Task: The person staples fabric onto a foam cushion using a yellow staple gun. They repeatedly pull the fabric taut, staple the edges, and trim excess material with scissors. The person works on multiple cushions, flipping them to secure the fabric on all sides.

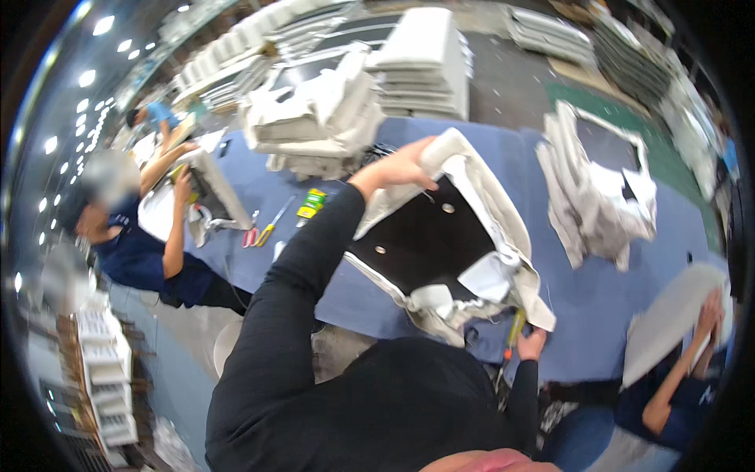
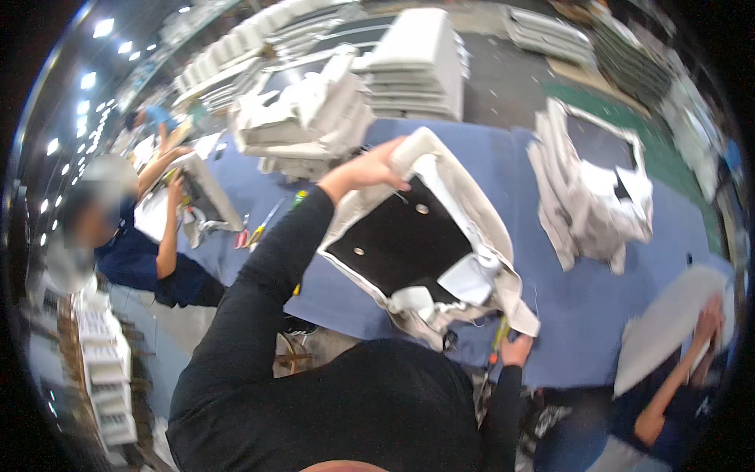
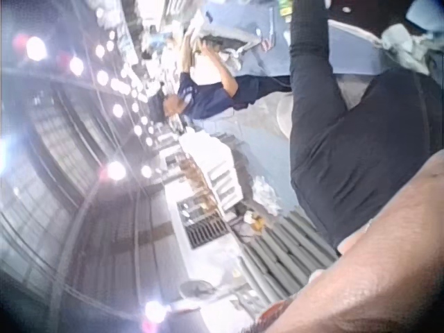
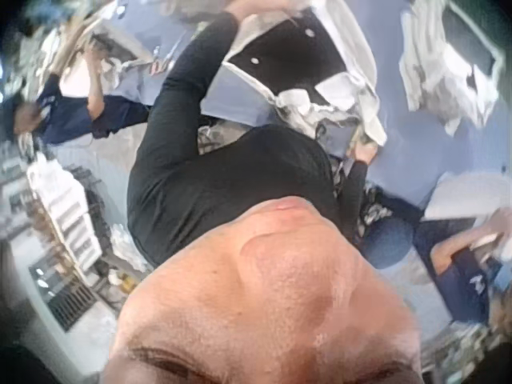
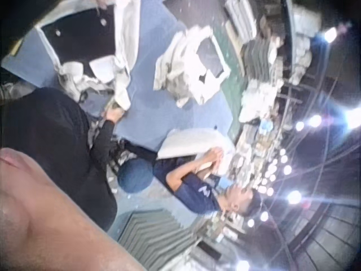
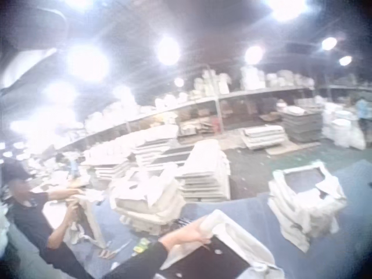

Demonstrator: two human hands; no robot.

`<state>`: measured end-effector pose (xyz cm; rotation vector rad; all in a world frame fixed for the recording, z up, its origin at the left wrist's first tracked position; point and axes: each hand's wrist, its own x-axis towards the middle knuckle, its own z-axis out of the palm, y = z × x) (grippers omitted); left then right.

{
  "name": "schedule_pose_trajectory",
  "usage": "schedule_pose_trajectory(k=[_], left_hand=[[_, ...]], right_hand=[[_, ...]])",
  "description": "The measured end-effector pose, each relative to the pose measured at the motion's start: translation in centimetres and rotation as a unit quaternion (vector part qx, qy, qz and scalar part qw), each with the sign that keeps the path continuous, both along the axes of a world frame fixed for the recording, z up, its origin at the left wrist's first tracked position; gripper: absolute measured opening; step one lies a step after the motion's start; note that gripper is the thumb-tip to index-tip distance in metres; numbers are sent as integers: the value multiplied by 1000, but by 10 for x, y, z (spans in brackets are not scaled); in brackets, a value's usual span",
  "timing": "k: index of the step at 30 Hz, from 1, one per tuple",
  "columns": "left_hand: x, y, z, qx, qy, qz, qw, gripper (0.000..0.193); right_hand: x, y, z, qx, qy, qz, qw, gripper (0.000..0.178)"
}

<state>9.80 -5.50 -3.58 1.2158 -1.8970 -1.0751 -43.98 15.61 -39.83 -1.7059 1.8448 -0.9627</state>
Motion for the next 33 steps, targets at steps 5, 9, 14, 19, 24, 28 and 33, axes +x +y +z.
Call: schedule_pose_trajectory(k=[5,9,14,19,24,28,33], left_hand=[[-54,36,25,-29,-98,35,994,100],[-97,39,47,11,-138,43,989,82],[-113,11,50,79,-153,70,982,88],[-139,11,68,217,1,-51,975,72],[-155,10,56,305,210,-222,902,60],[-175,2,58,292,216,-273,891,60],[-197,0,59,241,153,-318,904,59]], right_hand=[[22,-8,13,118,-56,-24,991,50],[42,-4,-1,86,183,-45,978,66],[49,-1,17,139,115,16,983,69],[-4,-19,11,119,58,19,991,54],[36,12,195,92,-212,19,973,50],[80,20,311,-107,-231,48,966,47],[107,-10,335,-211,-185,20,960,50]])
